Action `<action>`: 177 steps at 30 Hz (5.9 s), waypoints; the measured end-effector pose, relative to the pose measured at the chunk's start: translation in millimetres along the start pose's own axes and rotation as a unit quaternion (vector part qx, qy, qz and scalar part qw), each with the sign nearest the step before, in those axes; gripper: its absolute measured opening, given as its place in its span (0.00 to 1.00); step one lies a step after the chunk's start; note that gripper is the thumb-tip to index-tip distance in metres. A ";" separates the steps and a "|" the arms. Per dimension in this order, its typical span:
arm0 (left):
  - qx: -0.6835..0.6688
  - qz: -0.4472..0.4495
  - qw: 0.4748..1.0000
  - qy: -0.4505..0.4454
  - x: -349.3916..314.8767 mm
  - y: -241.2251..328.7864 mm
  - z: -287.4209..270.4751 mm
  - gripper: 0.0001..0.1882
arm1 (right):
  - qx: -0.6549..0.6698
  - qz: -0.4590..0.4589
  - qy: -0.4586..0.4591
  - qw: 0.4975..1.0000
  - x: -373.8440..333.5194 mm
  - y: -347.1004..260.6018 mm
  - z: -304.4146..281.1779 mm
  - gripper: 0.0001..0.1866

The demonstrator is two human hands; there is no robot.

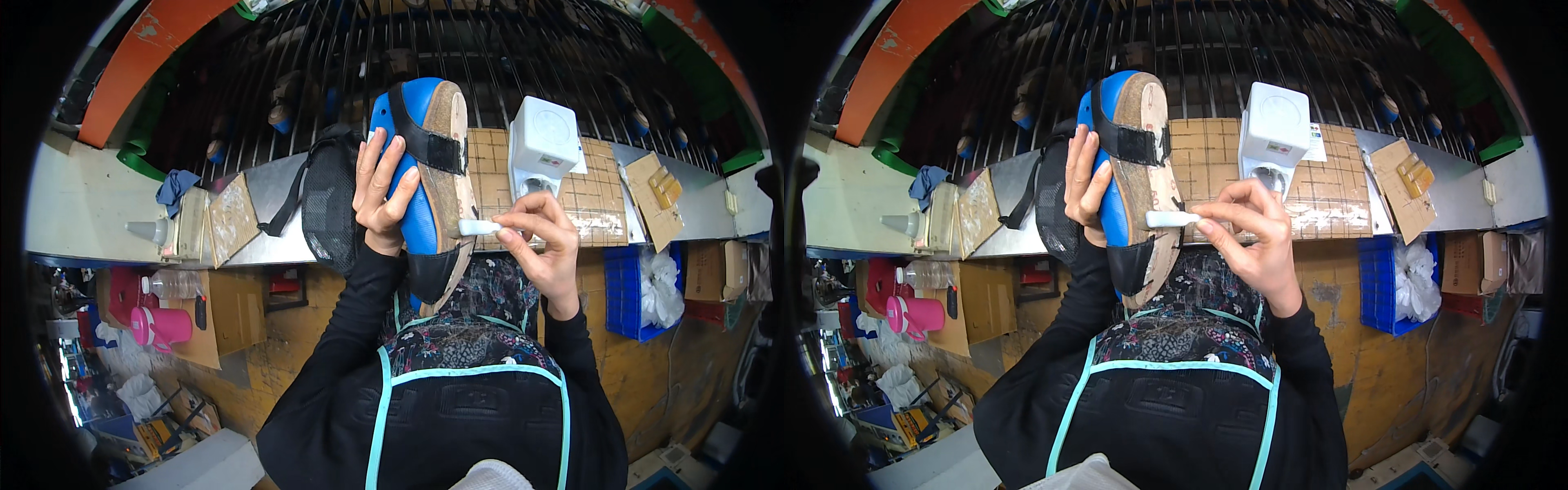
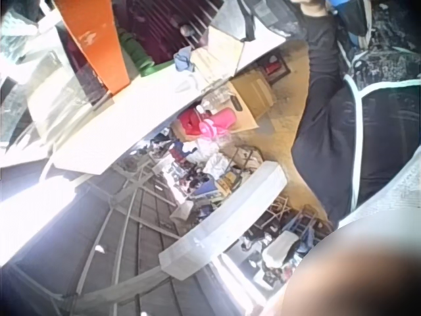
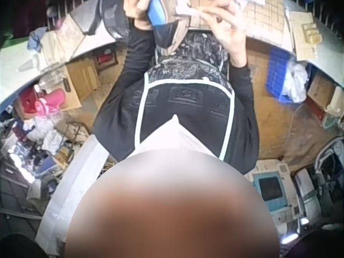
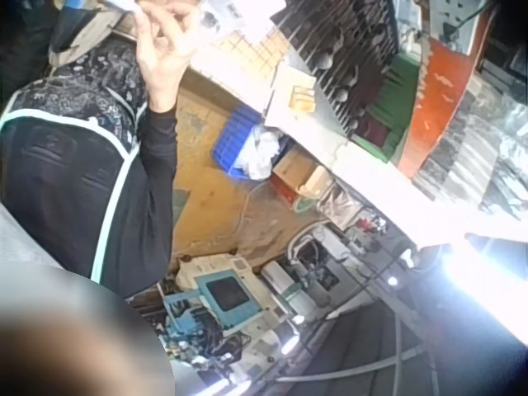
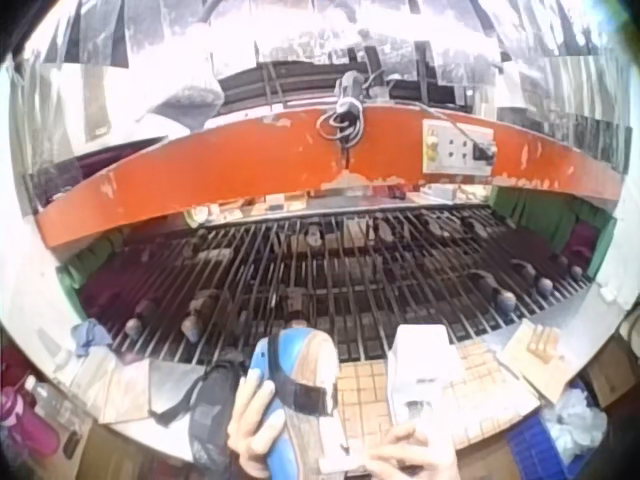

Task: The person holds a blue and white shoe and uses a small brush to apply white paint to the sole and side edges. The person repeatedly rotates the shoe to reach different areas and dips the brush into a white container to reload paint.

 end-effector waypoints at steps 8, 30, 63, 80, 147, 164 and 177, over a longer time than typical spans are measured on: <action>-0.004 -0.015 1.000 0.021 -1.1 -8.1 3.0 0.16 | -0.066 -0.088 0.060 0.992 -16.5 -12.6 1.7 0.08; 0.069 -0.139 0.988 0.017 -29.9 -17.4 19.8 0.19 | 0.041 0.037 0.115 0.992 -22.1 7.9 0.6 0.08; 0.037 -0.229 0.972 -0.048 -12.7 -44.2 45.9 0.28 | 0.039 -0.035 0.141 0.989 11.6 9.5 -12.0 0.07; 0.126 -0.217 0.966 -0.069 -16.7 -56.4 38.6 0.33 | 0.030 0.016 0.127 0.991 -0.9 5.3 -5.1 0.08; -0.476 -0.564 0.357 -0.572 -120.0 29.8 91.7 0.41 | 0.039 -0.175 -0.082 0.980 59.9 -6.7 -2.7 0.10; -0.494 -0.486 0.475 -0.542 -126.5 14.3 84.8 0.40 | -0.006 -0.011 0.004 1.000 0.9 68.8 -35.6 0.08; -0.683 -0.663 0.297 0.077 -104.2 -21.2 68.2 0.59 | -0.501 -0.075 0.096 0.857 -4.2 93.1 -73.3 0.02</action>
Point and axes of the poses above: each hand's wrist, its own x-axis towards the middle knuckle, its own z-axis out of the palm, y = z × x, the point moved 10 cm from there along x, towards the middle knuckle, and after that the axes turned 1 degree about y, right-handed, at the moved point
